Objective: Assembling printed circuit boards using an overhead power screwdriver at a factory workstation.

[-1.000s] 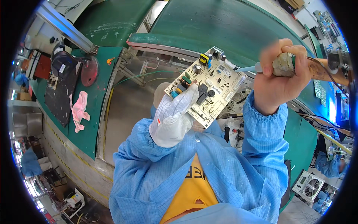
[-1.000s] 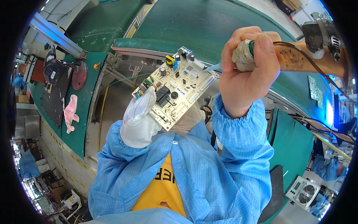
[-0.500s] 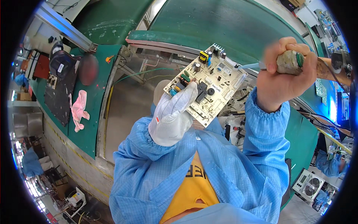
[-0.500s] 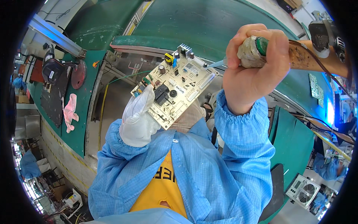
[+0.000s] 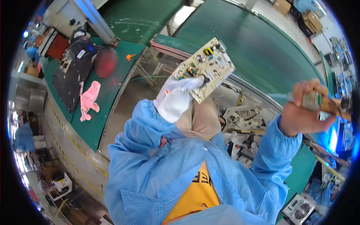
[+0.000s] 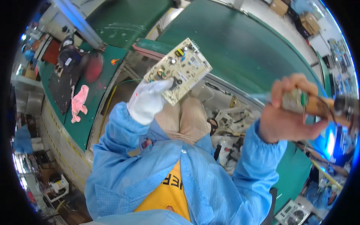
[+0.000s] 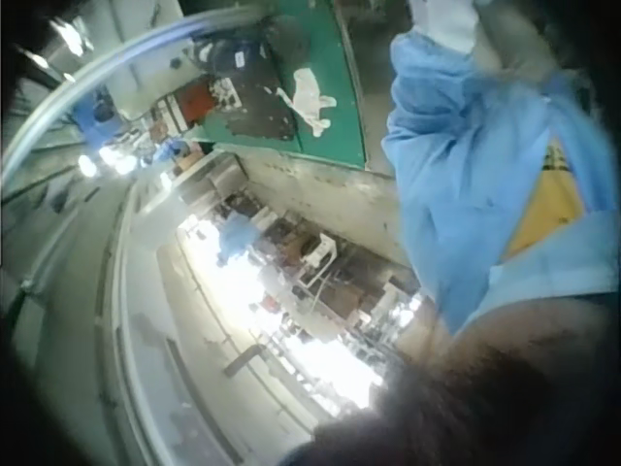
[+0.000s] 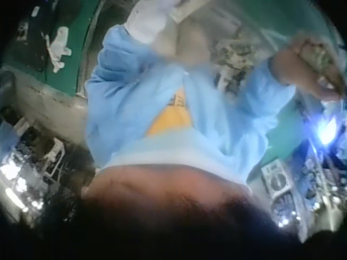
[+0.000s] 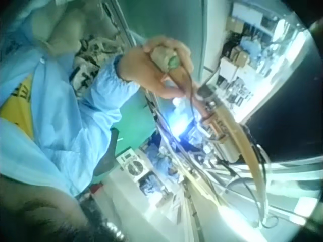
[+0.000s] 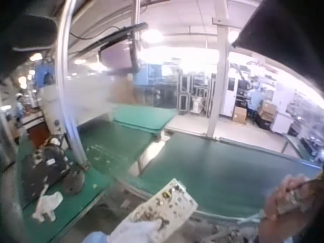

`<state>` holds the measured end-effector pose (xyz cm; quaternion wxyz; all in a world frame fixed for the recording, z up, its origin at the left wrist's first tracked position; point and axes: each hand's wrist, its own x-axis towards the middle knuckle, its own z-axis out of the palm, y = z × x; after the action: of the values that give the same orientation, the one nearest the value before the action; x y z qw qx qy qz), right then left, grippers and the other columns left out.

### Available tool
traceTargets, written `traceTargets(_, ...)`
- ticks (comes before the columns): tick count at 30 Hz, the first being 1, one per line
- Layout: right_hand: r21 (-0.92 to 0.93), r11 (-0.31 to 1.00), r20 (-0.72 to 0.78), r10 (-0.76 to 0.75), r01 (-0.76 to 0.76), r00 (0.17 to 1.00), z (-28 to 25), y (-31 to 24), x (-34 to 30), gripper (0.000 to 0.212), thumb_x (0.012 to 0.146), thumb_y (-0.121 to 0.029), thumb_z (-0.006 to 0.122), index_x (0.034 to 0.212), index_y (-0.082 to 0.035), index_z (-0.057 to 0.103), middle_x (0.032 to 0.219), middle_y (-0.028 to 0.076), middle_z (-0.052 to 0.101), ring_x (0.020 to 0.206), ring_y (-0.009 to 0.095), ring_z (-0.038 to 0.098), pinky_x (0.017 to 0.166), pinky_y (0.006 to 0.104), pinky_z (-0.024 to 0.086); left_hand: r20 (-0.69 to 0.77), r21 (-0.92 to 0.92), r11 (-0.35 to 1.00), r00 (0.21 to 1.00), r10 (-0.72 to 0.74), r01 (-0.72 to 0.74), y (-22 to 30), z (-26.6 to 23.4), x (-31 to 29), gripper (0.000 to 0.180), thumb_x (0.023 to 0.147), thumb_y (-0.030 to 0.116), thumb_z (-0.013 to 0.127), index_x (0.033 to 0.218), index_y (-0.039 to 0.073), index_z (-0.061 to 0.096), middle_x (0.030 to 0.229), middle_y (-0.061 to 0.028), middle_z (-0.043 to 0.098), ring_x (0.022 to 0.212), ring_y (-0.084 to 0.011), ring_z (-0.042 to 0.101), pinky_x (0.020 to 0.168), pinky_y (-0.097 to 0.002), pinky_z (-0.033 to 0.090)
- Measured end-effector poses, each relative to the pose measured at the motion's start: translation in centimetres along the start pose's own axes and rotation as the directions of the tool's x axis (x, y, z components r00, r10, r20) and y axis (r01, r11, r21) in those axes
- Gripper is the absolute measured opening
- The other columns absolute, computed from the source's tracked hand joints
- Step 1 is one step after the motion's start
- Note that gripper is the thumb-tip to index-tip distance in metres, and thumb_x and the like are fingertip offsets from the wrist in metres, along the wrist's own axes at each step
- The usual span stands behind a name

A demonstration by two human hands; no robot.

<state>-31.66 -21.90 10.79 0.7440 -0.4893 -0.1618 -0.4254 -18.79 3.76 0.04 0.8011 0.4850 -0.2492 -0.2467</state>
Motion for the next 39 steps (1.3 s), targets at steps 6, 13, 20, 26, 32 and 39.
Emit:
traceTargets(6,0.038,0.987,-0.013,0.155,-0.154,0.988,-1.2,-2.3,-0.3,0.049,0.08,-0.053,0.053,0.084,-0.005,0.049,0.077,0.008,0.041,0.063,0.015,0.038,0.051,0.0264,0.032,-0.179,0.12,0.972,0.958,0.223,-0.204,3.5,-8.1,8.3,0.025,0.082,0.007,0.055,0.102,-0.007,0.061,0.102,-0.0107,0.063,0.087,-0.013,0.059,0.08,-0.0223,0.045)
traceTargets(13,-0.022,0.988,-0.064,0.154,-0.155,0.986,-4.6,-4.8,-1.4,0.044,0.085,-0.048,0.052,0.081,-0.005,0.044,0.071,0.005,0.035,0.061,0.013,0.033,0.052,0.0257,0.032,-0.484,0.874,0.402,0.563,0.671,0.272,5.9,-21.4,17.6,0.055,0.072,0.024,0.069,0.122,0.01,0.051,0.112,-0.0176,0.06,0.099,-0.0315,0.059,0.084,-0.0375,0.047)
traceTargets(20,-0.357,0.807,-0.396,0.326,-0.471,0.858,-8.5,-6.9,-1.3,0.038,0.093,-0.041,0.043,0.075,-0.008,0.046,0.063,0.001,0.04,0.056,0.011,0.042,0.049,0.0227,0.035,-0.577,0.816,0.331,0.64,0.508,0.473,7.3,-24.2,18.8,0.05,0.076,0.016,0.059,0.125,0.011,0.049,0.106,-0.0152,0.062,0.099,-0.0302,0.06,0.086,-0.0375,0.046)
traceTargets(26,-0.967,-0.003,-0.245,0.284,-0.255,0.927,-21.8,-8.0,1.0,0.03,0.085,-0.024,0.061,0.066,-0.004,0.052,0.057,0.001,0.049,0.053,0.009,0.044,0.048,0.0256,0.036,-0.199,0.968,-0.012,0.788,0.583,0.252,2.7,-16.3,21.4,0.056,0.074,0.026,0.063,0.126,0.013,0.049,0.124,-0.0124,0.053,0.116,-0.0289,0.049,0.098,-0.0372,0.04)
traceTargets(32,-0.754,-0.539,-0.421,-0.043,-0.376,0.906,-40.0,-11.8,0.8,0.03,0.072,-0.032,0.066,0.076,-0.002,0.063,0.07,0.014,0.063,0.069,0.025,0.062,0.067,0.0359,0.048,0.431,0.885,-0.043,0.78,0.454,-0.464,-4.8,2.4,15.4,0.048,0.076,0.022,0.068,0.12,0.009,0.052,0.111,-0.0135,0.057,0.106,-0.0322,0.054,0.089,-0.0391,0.045)
traceTargets(39,-0.178,-0.784,-0.661,-0.351,-0.594,0.663,-43.4,-17.2,-0.9,0.043,0.071,-0.03,0.067,0.109,-0.011,0.059,0.116,0.015,0.052,0.109,0.032,0.051,0.089,0.0414,0.044,0.512,0.858,-0.23,0.718,0.471,-0.46,-5.5,6.2,14.2,0.043,0.075,0.02,0.07,0.114,0.008,0.056,0.104,-0.0112,0.06,0.101,-0.0304,0.057,0.082,-0.0385,0.048)
